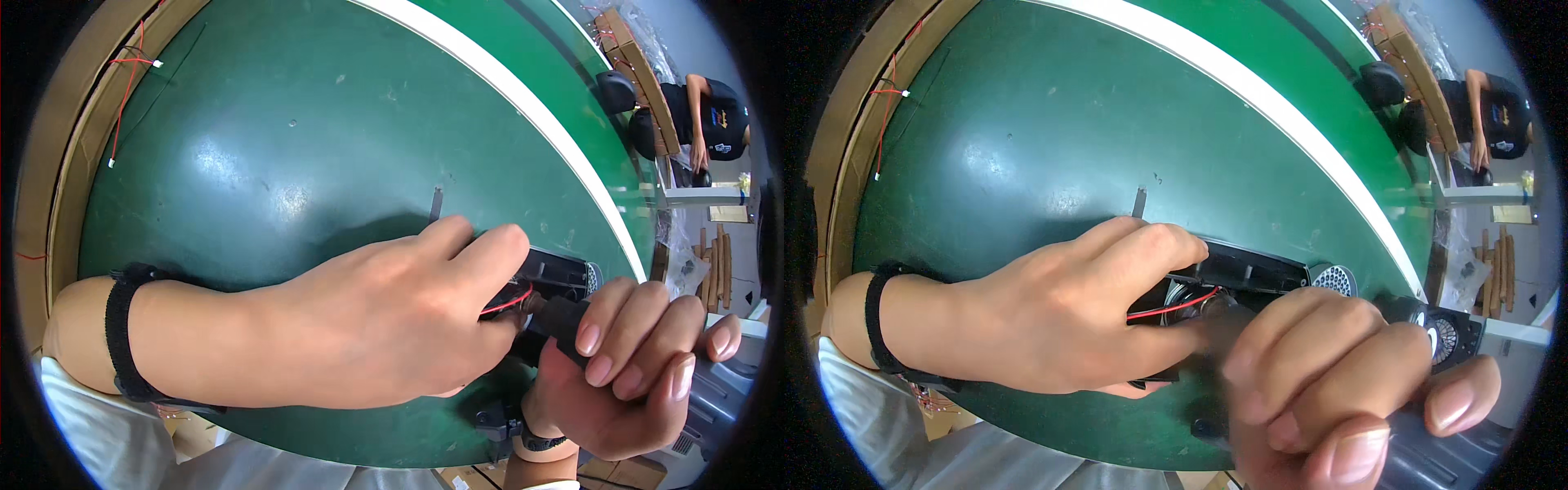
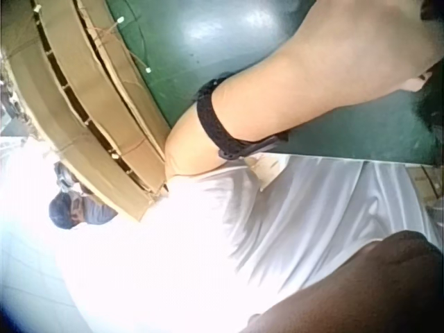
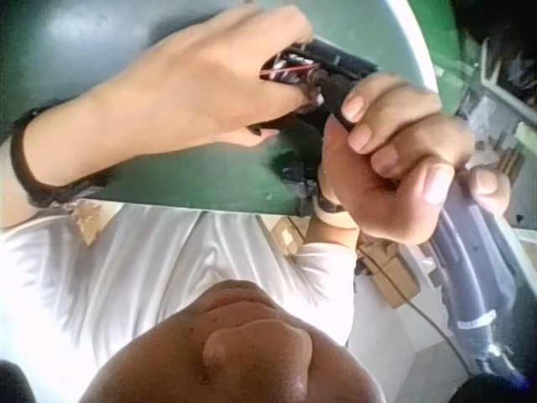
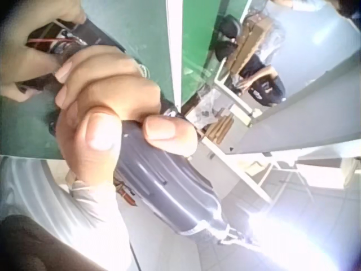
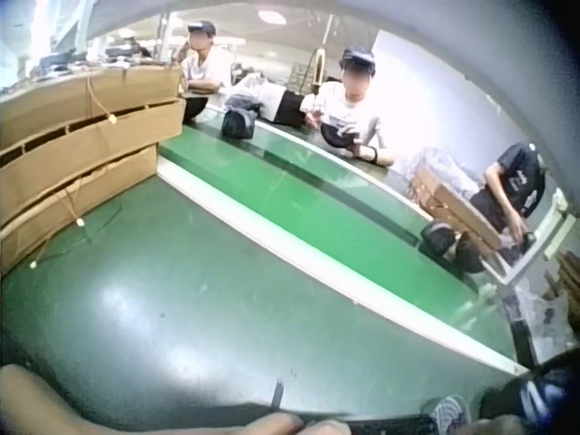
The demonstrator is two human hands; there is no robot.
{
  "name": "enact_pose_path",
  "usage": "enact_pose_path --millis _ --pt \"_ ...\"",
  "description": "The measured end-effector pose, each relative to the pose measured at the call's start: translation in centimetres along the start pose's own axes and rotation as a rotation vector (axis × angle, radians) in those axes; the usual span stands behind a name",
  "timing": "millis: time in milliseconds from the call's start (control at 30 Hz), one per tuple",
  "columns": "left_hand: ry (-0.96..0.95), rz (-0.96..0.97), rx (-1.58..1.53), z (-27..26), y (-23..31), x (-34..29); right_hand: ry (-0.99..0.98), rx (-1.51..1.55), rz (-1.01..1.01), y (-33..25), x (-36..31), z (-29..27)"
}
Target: Assembling small electronic speaker components into plastic enclosures using an electric screwdriver on a factory assembly line.
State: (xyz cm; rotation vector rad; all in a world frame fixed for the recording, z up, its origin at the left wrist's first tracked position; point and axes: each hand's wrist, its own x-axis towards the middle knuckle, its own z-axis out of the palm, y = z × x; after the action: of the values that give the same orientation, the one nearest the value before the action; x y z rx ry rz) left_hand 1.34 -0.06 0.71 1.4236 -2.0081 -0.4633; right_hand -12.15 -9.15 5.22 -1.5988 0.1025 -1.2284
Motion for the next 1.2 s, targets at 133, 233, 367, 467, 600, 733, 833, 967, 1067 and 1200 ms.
enact_pose_path --millis 133,233,367,467,600,733,833,967,1067,1200 --pt "0.014 -0.013 -0.034 0.3 0.3 -0.2 -0.014 -0.004 0.015 -0.3 -0.1 -0.1" --pt "0.031 0.001 -0.029 0.5 0.9 -0.5 -0.067 0.021 0.054 -0.8 -0.2 -0.4" --pt "0.047 -0.014 -0.061 1.4 1.9 0.2 -0.091 0.03 0.084 -1.8 -0.5 -1.6" --pt "0.055 -0.05 -0.067 2.2 2.5 0.8 -0.075 -0.066 0.166 -2.3 -0.7 -2.4" --pt "0.102 -0.017 -0.078 2.6 2.1 1.3 -0.119 -0.046 0.173 -1.3 -0.1 -3.1" --pt "0.051 0.012 -0.071 0.7 -0.1 0.4 -0.062 -0.056 0.13 0.5 0.6 -0.8" --pt "0.152 0.05 -0.029 0.2 -0.4 -0.3 -0.052 0.018 0.07 -0.2 1.4 -0.4" --pt "0.151 0.095 -0.031 0.1 0.3 -0.2 0.003 0.159 -0.114 -6.6 2.8 -4.2" --pt "0.18 0.04 -0.144 0.2 -0.4 -0.1 0.239 -0.048 -0.163 -8.1 2.3 -7.6" --pt "0.092 -0.045 -0.231 -0.5 -0.6 1.1 0.454 -0.223 -0.082 -7.4 1.5 -11.0"
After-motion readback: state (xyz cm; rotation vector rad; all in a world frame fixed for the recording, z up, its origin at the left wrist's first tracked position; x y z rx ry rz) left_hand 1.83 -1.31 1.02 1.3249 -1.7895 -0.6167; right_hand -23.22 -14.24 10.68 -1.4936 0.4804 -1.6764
